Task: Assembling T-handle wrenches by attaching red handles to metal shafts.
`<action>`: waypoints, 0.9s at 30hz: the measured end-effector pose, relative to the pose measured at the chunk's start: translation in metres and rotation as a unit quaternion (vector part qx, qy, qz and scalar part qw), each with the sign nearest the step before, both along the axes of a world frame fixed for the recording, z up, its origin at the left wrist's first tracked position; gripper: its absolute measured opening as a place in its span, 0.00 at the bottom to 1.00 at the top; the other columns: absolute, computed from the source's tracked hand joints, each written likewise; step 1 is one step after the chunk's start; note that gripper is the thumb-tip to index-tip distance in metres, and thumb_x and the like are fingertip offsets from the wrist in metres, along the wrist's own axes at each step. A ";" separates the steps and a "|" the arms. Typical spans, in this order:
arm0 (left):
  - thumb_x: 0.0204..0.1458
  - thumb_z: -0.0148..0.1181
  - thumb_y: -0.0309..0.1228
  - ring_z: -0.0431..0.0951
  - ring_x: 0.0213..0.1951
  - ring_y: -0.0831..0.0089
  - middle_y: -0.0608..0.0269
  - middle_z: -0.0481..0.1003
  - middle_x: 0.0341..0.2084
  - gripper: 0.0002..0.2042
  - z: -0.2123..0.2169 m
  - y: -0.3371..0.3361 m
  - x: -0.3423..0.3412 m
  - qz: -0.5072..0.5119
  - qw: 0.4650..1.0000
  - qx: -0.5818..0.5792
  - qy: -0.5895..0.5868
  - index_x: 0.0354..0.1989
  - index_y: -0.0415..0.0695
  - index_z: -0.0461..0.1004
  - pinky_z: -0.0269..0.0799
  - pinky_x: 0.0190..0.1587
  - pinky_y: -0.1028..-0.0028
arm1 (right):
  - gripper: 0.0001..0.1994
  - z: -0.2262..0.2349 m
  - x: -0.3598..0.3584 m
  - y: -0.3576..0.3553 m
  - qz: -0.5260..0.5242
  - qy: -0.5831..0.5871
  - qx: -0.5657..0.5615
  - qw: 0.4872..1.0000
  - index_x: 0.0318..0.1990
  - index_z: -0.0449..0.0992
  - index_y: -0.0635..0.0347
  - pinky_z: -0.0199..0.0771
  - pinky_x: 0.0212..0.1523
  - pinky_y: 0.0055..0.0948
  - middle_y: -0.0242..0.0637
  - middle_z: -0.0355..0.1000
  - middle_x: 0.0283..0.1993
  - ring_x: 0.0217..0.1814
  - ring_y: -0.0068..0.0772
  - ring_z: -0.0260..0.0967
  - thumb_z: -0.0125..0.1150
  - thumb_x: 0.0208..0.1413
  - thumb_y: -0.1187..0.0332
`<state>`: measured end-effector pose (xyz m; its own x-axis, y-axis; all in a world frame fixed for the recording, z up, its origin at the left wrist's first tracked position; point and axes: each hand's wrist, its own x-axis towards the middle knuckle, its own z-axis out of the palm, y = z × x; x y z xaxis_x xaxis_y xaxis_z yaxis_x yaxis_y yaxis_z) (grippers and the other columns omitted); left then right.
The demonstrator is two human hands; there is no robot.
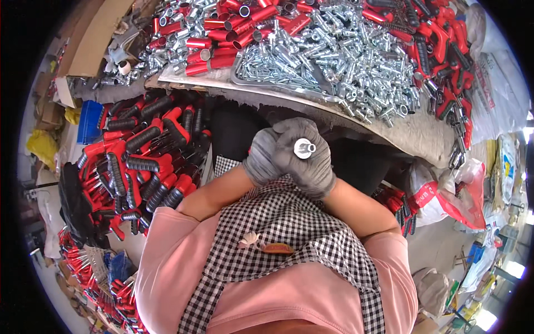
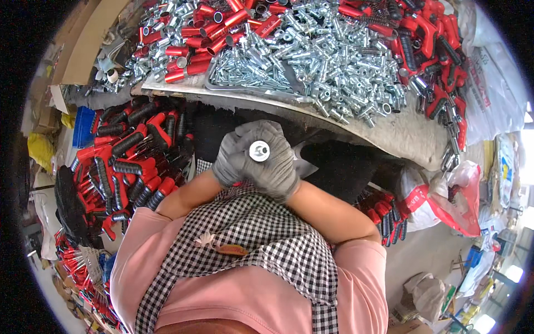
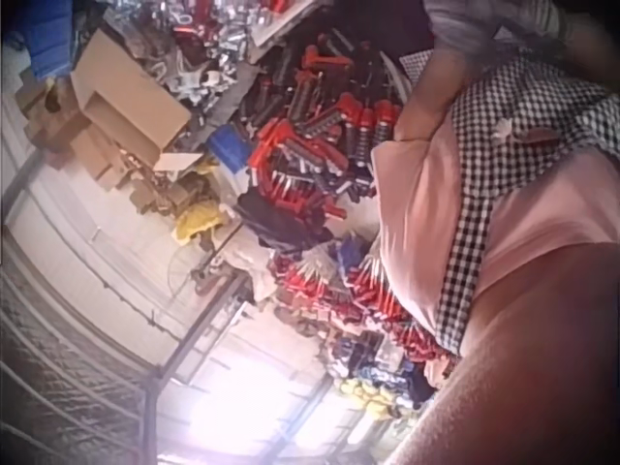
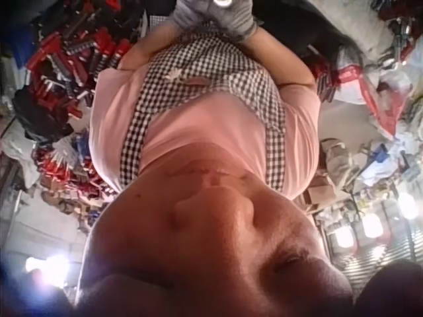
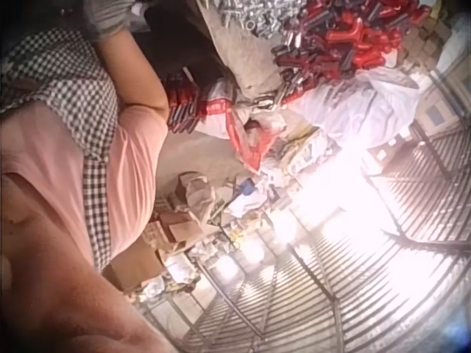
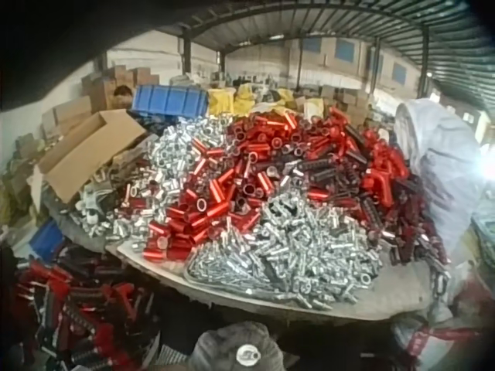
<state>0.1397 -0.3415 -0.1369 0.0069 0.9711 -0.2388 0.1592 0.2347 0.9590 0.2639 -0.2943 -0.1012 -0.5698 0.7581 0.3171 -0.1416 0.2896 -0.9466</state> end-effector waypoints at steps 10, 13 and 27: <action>0.45 0.63 0.30 0.74 0.47 0.67 0.60 0.73 0.43 0.17 -0.012 0.029 0.043 0.057 0.894 0.387 -0.217 0.45 0.44 0.73 0.69 0.52 0.71 | 0.14 0.039 0.008 0.039 0.457 -0.050 0.257 0.850 0.32 0.79 0.50 0.53 0.66 0.46 0.42 0.71 0.53 0.62 0.50 0.60 0.70 0.35 0.60; 0.45 0.63 0.31 0.74 0.47 0.66 0.60 0.73 0.42 0.17 -0.009 0.020 0.036 0.060 0.905 0.383 -0.177 0.46 0.45 0.73 0.70 0.52 0.71 | 0.11 0.035 0.015 0.030 0.272 -0.112 0.300 0.907 0.29 0.80 0.52 0.50 0.66 0.44 0.32 0.74 0.49 0.62 0.47 0.61 0.70 0.36 0.61; 0.43 0.66 0.34 0.77 0.32 0.62 0.60 0.74 0.32 0.13 -0.022 0.011 -0.011 -0.041 0.967 0.247 0.056 0.38 0.50 0.74 0.72 0.31 0.68 | 0.42 -0.015 0.041 0.020 0.096 -0.081 0.078 0.989 0.59 0.61 0.63 0.62 0.59 0.36 0.39 0.68 0.53 0.53 0.33 0.64 0.72 0.41 0.46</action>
<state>0.1292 -0.3305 -0.1586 0.0895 0.9641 0.2501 0.2675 -0.2651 0.9264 0.3054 -0.2742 -0.1162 -0.7510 0.5805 0.3147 -0.0578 0.4170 -0.9071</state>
